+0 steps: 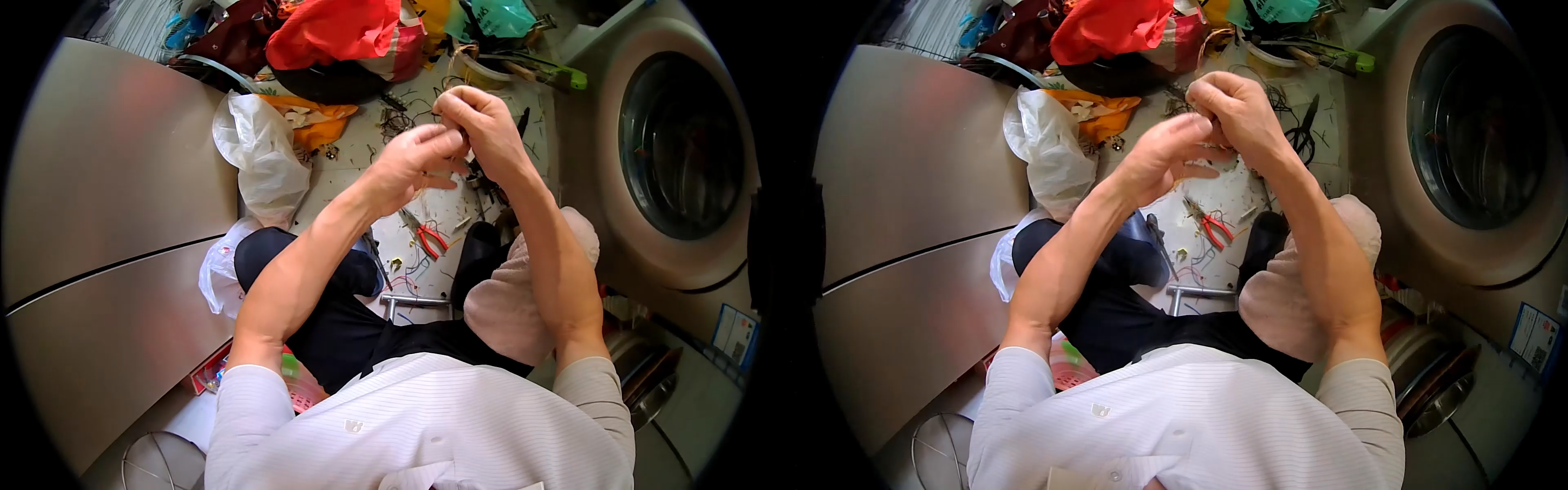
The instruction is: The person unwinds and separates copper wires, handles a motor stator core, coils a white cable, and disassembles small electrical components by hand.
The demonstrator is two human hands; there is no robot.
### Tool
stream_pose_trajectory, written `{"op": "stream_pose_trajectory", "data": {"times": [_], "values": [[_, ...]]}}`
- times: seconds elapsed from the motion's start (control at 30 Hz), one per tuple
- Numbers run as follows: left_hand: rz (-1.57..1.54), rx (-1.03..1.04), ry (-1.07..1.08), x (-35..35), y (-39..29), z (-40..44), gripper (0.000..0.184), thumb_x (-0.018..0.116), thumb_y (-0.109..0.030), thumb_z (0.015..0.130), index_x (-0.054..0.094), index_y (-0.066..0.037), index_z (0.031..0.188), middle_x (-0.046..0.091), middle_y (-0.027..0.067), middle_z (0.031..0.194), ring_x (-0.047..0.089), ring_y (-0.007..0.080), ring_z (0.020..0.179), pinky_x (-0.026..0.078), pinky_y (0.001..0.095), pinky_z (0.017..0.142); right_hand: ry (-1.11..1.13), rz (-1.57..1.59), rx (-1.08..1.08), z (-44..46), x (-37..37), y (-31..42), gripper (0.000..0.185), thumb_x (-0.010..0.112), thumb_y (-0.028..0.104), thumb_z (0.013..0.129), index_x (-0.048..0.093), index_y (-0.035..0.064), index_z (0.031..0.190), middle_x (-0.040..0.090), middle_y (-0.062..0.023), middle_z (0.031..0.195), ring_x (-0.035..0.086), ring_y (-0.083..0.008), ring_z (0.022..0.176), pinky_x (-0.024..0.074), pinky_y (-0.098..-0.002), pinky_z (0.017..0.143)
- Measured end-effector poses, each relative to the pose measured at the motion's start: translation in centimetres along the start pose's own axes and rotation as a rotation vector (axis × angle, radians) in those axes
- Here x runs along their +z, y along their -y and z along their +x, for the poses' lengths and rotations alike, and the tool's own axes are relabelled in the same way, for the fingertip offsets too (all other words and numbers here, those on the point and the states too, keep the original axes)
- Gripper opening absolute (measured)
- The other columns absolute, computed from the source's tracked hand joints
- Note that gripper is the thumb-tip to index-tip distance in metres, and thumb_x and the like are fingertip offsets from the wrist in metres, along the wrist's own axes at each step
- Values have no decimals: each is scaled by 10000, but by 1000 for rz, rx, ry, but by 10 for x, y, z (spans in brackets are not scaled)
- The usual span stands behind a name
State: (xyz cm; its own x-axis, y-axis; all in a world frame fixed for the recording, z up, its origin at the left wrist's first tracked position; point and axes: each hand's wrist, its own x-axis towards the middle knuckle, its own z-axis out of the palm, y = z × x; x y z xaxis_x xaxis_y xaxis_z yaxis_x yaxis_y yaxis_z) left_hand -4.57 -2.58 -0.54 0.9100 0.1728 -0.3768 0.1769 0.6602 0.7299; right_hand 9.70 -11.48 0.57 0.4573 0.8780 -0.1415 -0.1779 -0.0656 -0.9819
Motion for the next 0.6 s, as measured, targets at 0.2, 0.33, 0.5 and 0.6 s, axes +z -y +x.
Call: {"op": "stream_pose_trajectory", "data": {"times": [0.2,0.33,0.5,0.6], "values": [[-176,-154,262,-15,8,-2,273,510,-198,1070,625,21,1185,718,133,889,703,205,759,558,300,717,-251,200,-100,19,-40,-5,211,629,209,1011,656,13,936,486,41,636,382,-42,508,272,-211,434],[-250,-144,275,-16,6,-9,279,479,-204,1079,627,21,1156,743,187,1009,742,259,899,594,333,779,-199,60,10,10,-40,0,241,620,247,1024,652,11,1057,572,16,723,453,-48,517,320,-199,429],[-378,-78,96,-19,8,-12,247,492,-191,1073,628,4,1137,727,219,1090,730,319,1005,610,411,867,-158,-29,113,2,-32,3,633,640,365,991,423,-17,1446,634,-166,1198,651,-106,644,479,-214,509],[-458,8,18,-28,6,-11,218,510,-179,1065,628,-6,1124,710,234,1135,718,340,1036,606,447,897,-218,-206,74,-4,-28,5,583,628,355,996,463,-19,1411,659,-173,1171,670,-115,630,474,-220,488]]}}
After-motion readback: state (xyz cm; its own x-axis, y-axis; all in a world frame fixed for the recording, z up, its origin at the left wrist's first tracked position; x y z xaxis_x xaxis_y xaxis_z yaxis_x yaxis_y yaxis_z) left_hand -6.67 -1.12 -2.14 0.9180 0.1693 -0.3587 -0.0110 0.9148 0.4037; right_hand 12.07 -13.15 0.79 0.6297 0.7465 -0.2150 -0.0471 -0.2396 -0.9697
